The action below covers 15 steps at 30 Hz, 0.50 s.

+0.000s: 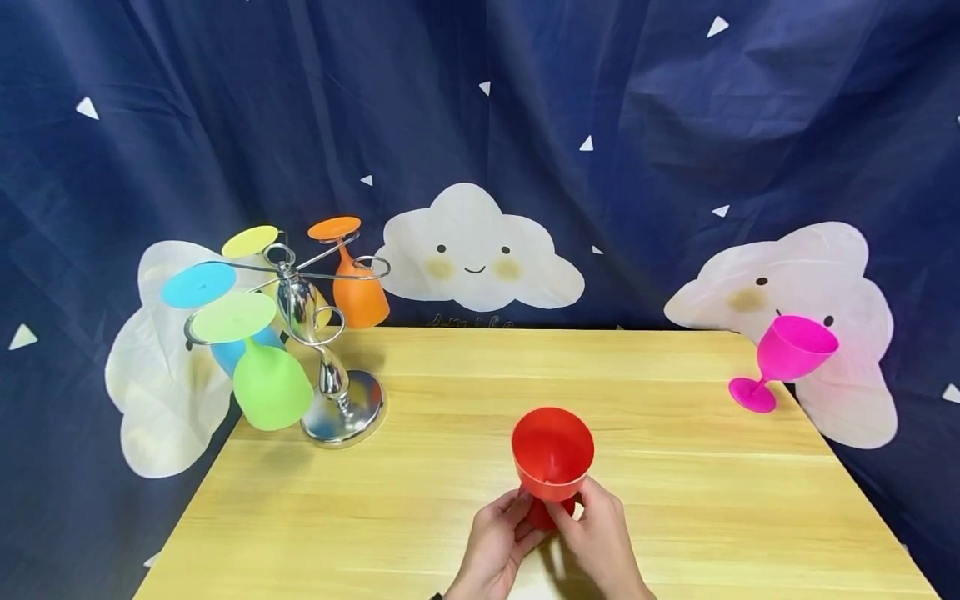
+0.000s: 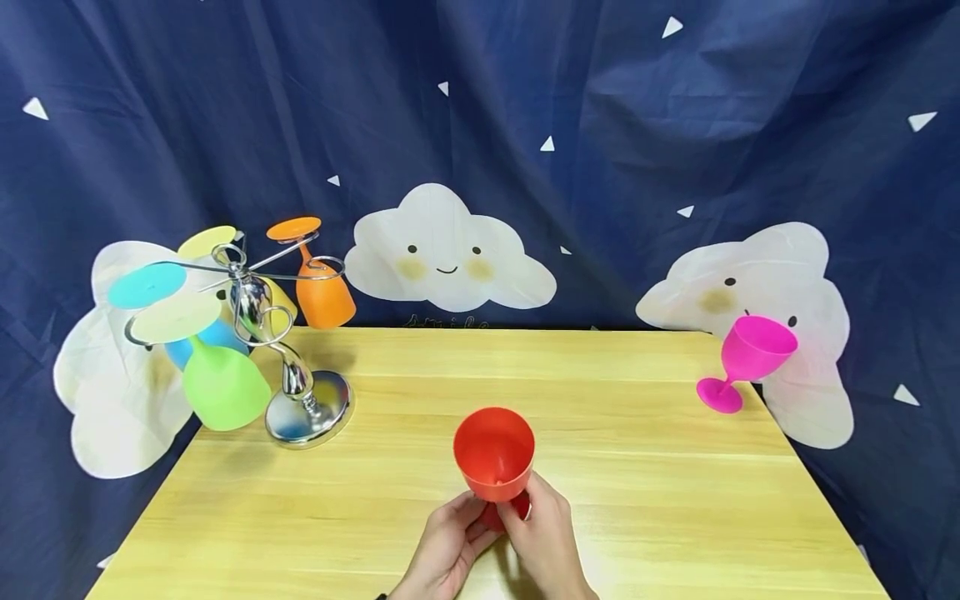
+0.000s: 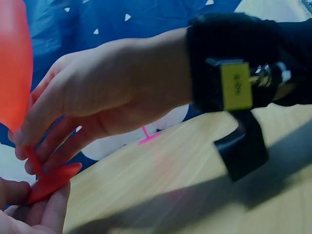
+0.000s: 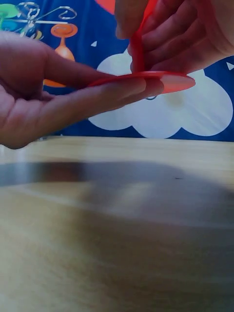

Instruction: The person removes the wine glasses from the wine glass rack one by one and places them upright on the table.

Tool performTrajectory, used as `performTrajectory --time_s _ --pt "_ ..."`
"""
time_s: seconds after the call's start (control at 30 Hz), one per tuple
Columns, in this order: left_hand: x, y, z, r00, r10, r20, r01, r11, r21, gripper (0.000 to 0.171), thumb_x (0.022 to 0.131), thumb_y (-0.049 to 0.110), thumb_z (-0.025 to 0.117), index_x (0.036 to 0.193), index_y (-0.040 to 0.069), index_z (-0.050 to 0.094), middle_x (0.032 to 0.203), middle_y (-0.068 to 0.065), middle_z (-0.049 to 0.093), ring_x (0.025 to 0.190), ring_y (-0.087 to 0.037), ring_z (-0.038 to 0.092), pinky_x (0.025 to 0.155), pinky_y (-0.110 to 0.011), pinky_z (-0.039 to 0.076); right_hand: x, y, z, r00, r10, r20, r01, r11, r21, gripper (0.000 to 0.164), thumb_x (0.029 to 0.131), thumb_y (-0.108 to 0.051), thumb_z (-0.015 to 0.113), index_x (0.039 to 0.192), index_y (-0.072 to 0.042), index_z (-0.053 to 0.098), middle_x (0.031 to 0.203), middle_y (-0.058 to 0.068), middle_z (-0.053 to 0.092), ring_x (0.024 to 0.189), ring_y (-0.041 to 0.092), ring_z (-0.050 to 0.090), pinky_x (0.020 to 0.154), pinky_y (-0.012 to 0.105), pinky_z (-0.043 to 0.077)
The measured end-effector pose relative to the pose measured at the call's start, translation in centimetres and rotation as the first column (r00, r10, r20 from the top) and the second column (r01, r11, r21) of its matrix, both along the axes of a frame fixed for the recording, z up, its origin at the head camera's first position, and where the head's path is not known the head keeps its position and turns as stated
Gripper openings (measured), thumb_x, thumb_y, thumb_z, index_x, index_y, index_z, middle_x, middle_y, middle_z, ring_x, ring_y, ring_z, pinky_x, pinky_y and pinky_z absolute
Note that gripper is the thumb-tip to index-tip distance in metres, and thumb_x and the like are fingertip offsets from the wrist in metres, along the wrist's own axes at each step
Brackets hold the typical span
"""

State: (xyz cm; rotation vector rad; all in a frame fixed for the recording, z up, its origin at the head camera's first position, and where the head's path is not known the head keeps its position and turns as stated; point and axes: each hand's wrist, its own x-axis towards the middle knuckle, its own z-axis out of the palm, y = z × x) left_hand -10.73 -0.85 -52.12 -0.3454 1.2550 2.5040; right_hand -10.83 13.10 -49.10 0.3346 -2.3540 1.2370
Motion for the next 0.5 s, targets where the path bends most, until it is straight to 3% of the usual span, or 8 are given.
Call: performTrajectory --time_s 0.23,0.5 --pt "0.74 0.18 -0.25 1.000 0.018 0.011 -0.019 1.000 0.011 0.029 0.103 0.011 0.058 0.123 -0.010 0.059 0.099 -0.014 0.074 0.086 -0.015 0.072 0.083 -0.032 0.061 0.29 -0.14 -0.24 1.000 -0.017 0.007 0.017 1.000 -0.014 0.033 0.074 0.008 0.083 0.095 -0.013 0.071 0.088 -0.007 0.073 0.081 0.005 0.067 0.066 0.028 0.061" --pt "0.78 -0.04 0.02 0.999 0.020 -0.025 -0.020 1.000 -0.019 0.031 0.102 0.008 0.058 0.124 -0.014 0.059 0.101 -0.018 0.074 0.087 -0.018 0.073 0.083 -0.035 0.061 0.19 0.12 0.22 0.997 0.033 0.065 -0.028 0.997 -0.071 0.035 0.074 0.011 0.081 0.097 -0.014 0.072 0.093 -0.006 0.074 0.086 0.010 0.071 0.068 0.026 0.062"
